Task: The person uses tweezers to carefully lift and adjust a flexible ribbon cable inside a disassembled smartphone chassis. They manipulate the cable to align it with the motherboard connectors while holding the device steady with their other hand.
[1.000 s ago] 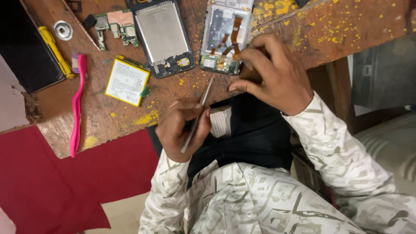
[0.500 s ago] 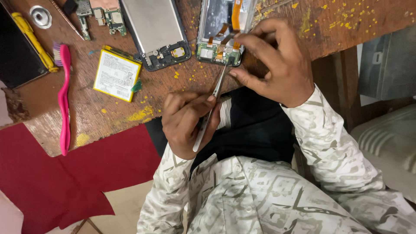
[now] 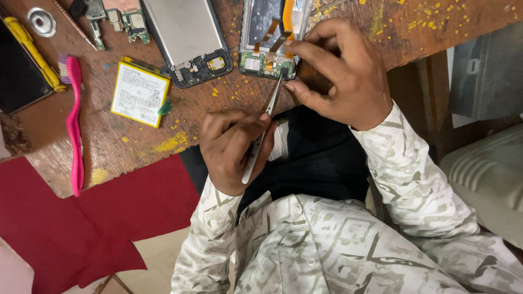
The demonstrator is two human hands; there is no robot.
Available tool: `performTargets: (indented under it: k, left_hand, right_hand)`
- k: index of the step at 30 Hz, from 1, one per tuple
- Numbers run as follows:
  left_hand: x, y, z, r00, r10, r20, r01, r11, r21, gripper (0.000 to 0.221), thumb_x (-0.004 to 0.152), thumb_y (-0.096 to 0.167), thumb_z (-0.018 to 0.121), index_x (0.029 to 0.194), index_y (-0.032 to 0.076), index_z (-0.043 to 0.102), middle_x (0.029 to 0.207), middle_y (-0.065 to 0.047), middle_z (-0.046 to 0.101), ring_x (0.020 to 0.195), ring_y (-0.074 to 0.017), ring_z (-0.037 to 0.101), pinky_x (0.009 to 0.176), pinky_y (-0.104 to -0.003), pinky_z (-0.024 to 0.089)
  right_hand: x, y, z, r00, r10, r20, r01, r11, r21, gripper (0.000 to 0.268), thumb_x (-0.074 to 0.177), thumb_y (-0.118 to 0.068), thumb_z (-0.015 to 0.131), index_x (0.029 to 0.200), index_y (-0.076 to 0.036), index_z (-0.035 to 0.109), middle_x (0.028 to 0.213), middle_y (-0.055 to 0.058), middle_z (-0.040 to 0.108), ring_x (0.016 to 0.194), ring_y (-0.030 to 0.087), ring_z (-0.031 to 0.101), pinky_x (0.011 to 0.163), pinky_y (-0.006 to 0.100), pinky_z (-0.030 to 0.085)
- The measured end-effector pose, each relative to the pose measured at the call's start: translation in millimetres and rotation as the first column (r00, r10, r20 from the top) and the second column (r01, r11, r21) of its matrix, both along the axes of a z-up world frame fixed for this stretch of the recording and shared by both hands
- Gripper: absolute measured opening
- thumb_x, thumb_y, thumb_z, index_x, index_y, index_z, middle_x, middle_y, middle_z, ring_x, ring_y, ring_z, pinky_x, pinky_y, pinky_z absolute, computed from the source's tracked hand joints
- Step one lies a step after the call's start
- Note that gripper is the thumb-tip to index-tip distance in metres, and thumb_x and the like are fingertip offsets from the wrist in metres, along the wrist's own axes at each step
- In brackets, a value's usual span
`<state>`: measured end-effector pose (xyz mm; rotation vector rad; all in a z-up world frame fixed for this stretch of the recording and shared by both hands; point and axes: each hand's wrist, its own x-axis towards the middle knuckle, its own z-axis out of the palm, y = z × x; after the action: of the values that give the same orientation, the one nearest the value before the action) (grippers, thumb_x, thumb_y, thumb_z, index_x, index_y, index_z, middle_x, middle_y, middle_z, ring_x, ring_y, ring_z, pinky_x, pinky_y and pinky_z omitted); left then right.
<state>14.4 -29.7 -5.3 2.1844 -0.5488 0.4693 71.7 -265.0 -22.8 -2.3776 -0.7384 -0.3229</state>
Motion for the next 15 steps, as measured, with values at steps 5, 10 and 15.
performTargets:
  k: [5,10,15]
  left_hand:
    - [2,2,4,0.996,-0.076,0.043,0.069,0.985,0.156,0.025,0.088,0.001,0.084,0.109,0.003,0.070,0.110,-0.007,0.073,0.096,-0.0238,0.064,0.084,-0.039,0.048]
    - [8,5,6,0.977,-0.192,0.096,0.139,0.907,0.398,0.029,0.098,0.006,0.075,0.125,0.000,0.066,0.127,-0.012,0.067,0.108,-0.0261,0.064,0.088,-0.041,0.049]
    - [12,2,4,0.976,-0.184,0.115,0.095,0.838,0.537,0.040,0.104,0.012,0.068,0.141,0.001,0.061,0.139,-0.016,0.062,0.112,-0.0265,0.061,0.089,-0.040,0.049]
  right_hand:
    - [1,1,2,1.000,-0.004,-0.004,0.004,1.000,0.002,0.047,0.092,-0.026,0.091,0.129,-0.009,0.069,0.128,0.011,0.055,0.095,0.022,0.061,0.086,0.036,0.054]
    - [1,0,1,1.000,-0.003,0.002,0.003,1.000,-0.008,0.053,0.093,-0.026,0.091,0.136,-0.012,0.064,0.138,0.010,0.054,0.096,0.023,0.061,0.087,0.036,0.055]
    - [2,-1,0,0.999,0.006,0.032,-0.007,0.999,0.037,0.070,0.093,-0.022,0.089,0.149,-0.010,0.048,0.144,0.008,0.056,0.101,0.024,0.065,0.088,0.036,0.055]
